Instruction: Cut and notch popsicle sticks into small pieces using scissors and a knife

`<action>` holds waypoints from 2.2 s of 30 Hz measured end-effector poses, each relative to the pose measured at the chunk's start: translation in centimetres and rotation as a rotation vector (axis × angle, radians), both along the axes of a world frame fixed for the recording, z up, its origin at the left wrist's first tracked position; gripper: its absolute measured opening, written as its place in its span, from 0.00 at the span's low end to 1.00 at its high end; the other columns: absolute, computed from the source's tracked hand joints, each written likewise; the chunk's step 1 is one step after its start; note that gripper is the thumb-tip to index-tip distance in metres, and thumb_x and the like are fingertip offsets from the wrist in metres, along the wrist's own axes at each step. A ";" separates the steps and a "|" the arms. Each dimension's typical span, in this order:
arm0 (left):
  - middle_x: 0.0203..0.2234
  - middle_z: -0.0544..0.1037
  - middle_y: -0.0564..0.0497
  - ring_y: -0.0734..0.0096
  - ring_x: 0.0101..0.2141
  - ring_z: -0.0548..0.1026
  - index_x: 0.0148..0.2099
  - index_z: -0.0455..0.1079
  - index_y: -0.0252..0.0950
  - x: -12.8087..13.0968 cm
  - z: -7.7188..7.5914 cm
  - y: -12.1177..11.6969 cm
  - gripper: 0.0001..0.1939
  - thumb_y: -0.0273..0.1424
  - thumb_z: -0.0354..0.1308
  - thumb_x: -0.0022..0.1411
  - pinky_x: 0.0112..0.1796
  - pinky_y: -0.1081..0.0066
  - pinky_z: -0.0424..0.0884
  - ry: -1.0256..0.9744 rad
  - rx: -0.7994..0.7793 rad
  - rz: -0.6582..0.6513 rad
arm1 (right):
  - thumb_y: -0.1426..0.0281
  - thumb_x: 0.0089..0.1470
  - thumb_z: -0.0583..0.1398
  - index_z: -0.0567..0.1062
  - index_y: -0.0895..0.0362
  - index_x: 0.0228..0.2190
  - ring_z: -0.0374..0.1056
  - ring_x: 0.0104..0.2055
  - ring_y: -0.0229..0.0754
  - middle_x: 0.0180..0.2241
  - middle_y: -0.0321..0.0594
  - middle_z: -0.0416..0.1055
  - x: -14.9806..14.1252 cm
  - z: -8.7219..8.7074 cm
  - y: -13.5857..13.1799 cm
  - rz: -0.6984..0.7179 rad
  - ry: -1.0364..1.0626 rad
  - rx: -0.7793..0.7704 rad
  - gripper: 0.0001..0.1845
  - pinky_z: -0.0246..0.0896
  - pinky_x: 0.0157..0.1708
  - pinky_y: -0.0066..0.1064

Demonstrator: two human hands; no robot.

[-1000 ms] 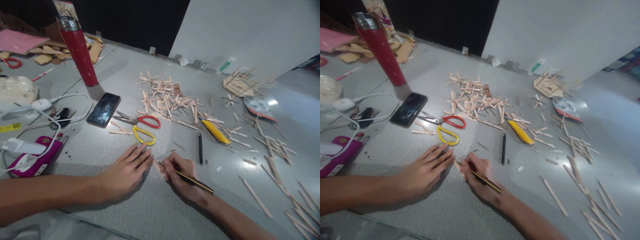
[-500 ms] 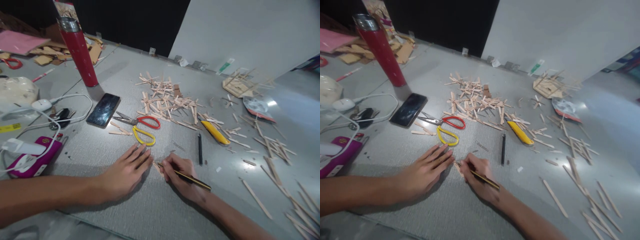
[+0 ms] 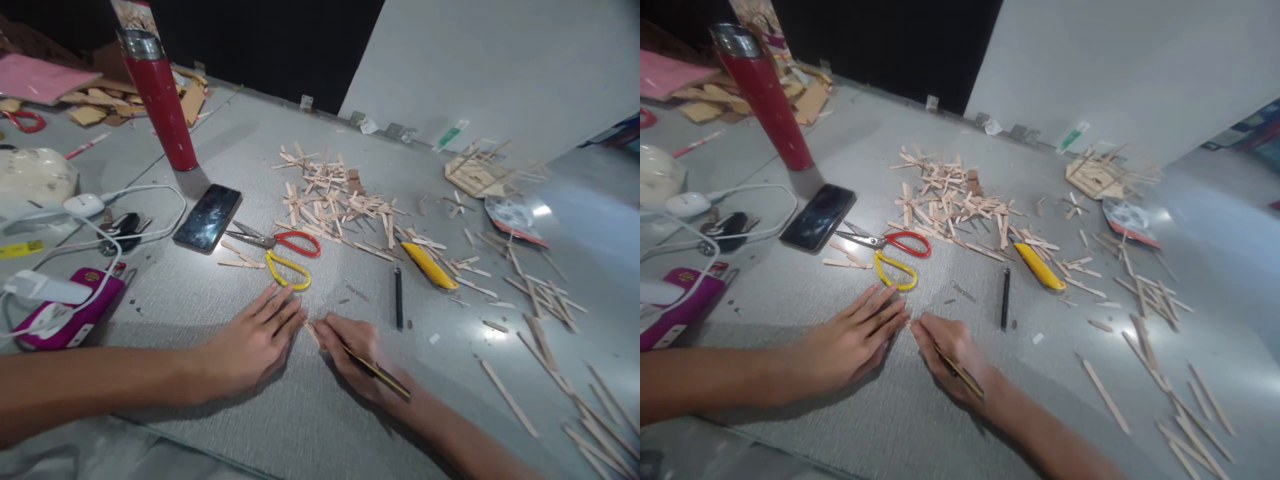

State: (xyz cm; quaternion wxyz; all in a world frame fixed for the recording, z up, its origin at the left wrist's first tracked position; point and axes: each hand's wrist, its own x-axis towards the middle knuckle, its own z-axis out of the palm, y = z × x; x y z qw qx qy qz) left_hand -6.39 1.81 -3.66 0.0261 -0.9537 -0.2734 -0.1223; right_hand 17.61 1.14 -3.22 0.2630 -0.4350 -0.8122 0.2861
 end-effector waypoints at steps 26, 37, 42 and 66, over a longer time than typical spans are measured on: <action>0.62 0.74 0.34 0.42 0.64 0.69 0.63 0.70 0.21 0.8 0.7 -0.6 0.24 0.29 0.57 0.70 0.64 0.47 0.57 0.107 0.114 0.035 | 0.71 0.73 0.47 0.59 0.51 0.28 0.56 0.20 0.35 0.22 0.28 0.59 0.9 0.1 0.2 0.135 0.004 -0.010 0.17 0.52 0.22 0.31; 0.64 0.71 0.31 0.42 0.65 0.67 0.65 0.69 0.21 0.7 1.0 -0.5 0.24 0.28 0.56 0.71 0.65 0.47 0.56 0.106 0.063 0.024 | 0.68 0.74 0.45 0.62 0.51 0.28 0.56 0.20 0.36 0.22 0.29 0.58 1.2 -0.4 0.1 0.137 0.031 -0.041 0.20 0.53 0.23 0.31; 0.64 0.71 0.33 0.41 0.65 0.68 0.64 0.69 0.21 0.6 0.9 -0.4 0.24 0.29 0.56 0.71 0.65 0.47 0.56 0.104 0.070 0.014 | 0.66 0.75 0.46 0.62 0.52 0.27 0.56 0.20 0.34 0.21 0.28 0.57 1.2 -0.5 0.0 0.125 0.055 -0.017 0.21 0.52 0.23 0.29; 0.62 0.73 0.33 0.44 0.65 0.68 0.65 0.67 0.19 0.5 0.7 -0.2 0.24 0.28 0.52 0.72 0.64 0.48 0.57 0.084 0.069 -0.023 | 0.64 0.75 0.46 0.62 0.52 0.26 0.56 0.18 0.33 0.20 0.28 0.59 0.9 0.0 0.0 0.050 0.028 0.048 0.23 0.51 0.22 0.26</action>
